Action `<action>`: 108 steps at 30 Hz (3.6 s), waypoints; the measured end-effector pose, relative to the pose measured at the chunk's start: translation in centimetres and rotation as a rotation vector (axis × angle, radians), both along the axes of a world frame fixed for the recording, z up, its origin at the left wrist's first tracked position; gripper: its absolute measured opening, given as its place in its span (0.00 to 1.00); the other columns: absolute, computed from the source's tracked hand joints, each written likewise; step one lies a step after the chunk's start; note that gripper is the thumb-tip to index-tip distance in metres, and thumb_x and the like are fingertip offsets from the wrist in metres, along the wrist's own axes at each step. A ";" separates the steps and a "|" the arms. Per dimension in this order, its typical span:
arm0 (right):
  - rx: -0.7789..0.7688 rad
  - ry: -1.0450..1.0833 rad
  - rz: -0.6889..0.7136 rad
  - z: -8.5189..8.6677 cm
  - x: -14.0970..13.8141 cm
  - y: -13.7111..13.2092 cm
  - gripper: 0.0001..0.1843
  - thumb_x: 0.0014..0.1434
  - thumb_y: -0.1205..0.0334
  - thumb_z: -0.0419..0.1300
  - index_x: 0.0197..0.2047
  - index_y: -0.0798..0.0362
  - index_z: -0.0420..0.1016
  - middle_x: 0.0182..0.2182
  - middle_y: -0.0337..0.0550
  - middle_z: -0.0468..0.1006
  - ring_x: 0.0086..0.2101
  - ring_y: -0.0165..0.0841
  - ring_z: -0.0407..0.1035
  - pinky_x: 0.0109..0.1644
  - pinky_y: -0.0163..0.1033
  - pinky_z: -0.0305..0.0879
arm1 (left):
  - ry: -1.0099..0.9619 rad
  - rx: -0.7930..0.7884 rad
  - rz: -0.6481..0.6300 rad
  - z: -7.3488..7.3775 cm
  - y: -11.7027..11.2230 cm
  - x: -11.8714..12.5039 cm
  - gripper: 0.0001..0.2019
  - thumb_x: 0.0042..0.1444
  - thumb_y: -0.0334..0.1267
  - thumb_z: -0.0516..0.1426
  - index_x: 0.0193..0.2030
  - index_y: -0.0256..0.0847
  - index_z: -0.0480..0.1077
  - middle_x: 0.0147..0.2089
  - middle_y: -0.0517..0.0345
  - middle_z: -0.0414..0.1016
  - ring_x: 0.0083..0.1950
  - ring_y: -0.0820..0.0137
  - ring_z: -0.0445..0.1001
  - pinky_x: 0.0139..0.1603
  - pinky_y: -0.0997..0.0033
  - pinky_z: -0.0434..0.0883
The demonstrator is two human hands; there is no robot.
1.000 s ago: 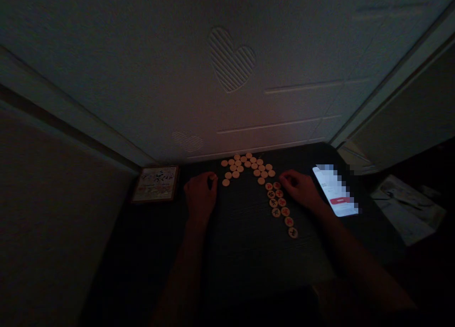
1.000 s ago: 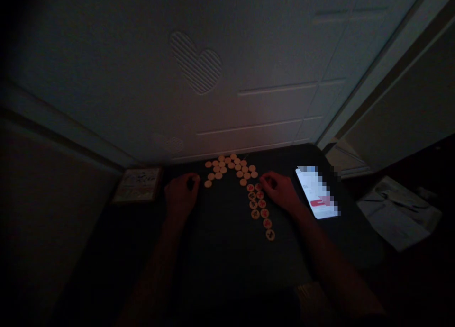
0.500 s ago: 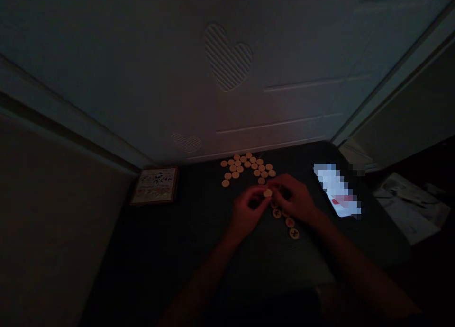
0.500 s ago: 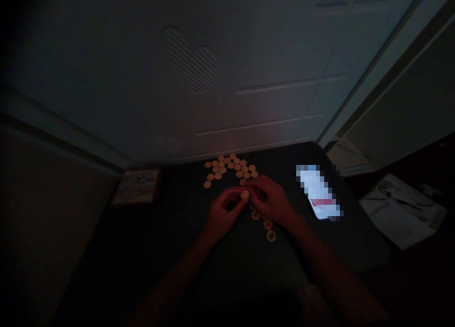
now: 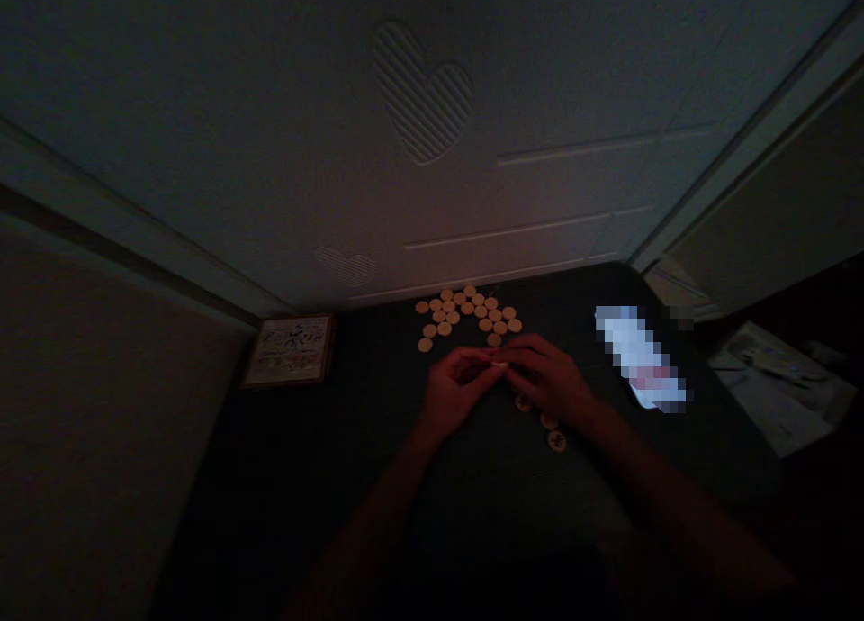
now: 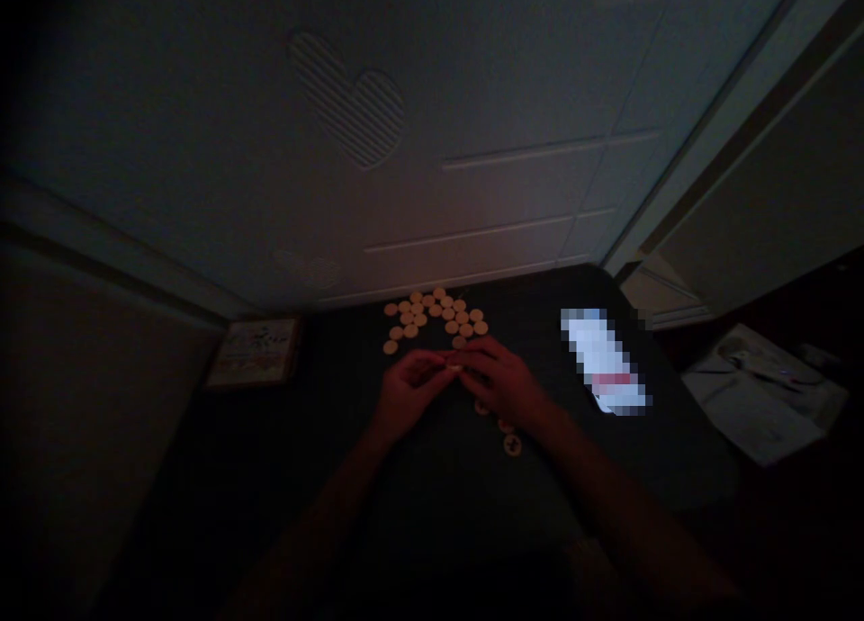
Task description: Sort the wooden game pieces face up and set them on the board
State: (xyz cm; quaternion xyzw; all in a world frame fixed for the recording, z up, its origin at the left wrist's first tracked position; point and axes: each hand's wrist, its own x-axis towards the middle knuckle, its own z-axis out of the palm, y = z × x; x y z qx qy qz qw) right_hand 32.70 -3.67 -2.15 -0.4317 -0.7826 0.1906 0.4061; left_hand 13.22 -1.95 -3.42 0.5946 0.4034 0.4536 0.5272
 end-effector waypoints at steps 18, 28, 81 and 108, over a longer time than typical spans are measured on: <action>0.006 0.038 -0.192 1.1 1.4 0.6 0.09 0.67 0.58 0.60 0.49 0.47 0.79 0.42 0.45 0.80 0.38 0.35 0.75 0.44 0.43 0.75 | 0.718 0.480 0.166 -1.1 4.9 -9.5 0.07 0.59 0.36 0.60 0.44 0.43 0.76 0.43 0.54 0.78 0.40 0.67 0.77 0.45 0.63 0.76; 0.017 0.031 -0.235 0.9 1.9 0.9 0.09 0.67 0.58 0.60 0.49 0.48 0.78 0.42 0.46 0.81 0.39 0.37 0.75 0.46 0.45 0.75 | 0.650 0.509 0.179 -0.8 4.2 -8.0 0.06 0.60 0.34 0.60 0.43 0.43 0.75 0.46 0.54 0.77 0.41 0.69 0.77 0.44 0.66 0.77; -0.114 0.056 0.006 0.2 0.1 0.1 0.14 0.64 0.61 0.62 0.53 0.46 0.77 0.45 0.43 0.82 0.42 0.35 0.77 0.47 0.41 0.75 | 0.098 -0.030 -0.113 0.7 0.4 -0.8 0.15 0.63 0.43 0.61 0.53 0.39 0.72 0.45 0.51 0.82 0.42 0.67 0.82 0.49 0.64 0.79; -0.123 0.046 0.059 0.6 0.5 0.2 0.11 0.66 0.58 0.61 0.50 0.46 0.80 0.44 0.43 0.83 0.43 0.36 0.77 0.47 0.42 0.74 | 0.172 -0.016 -0.081 0.3 0.5 -0.8 0.12 0.61 0.45 0.63 0.45 0.40 0.73 0.42 0.54 0.81 0.43 0.67 0.80 0.48 0.65 0.77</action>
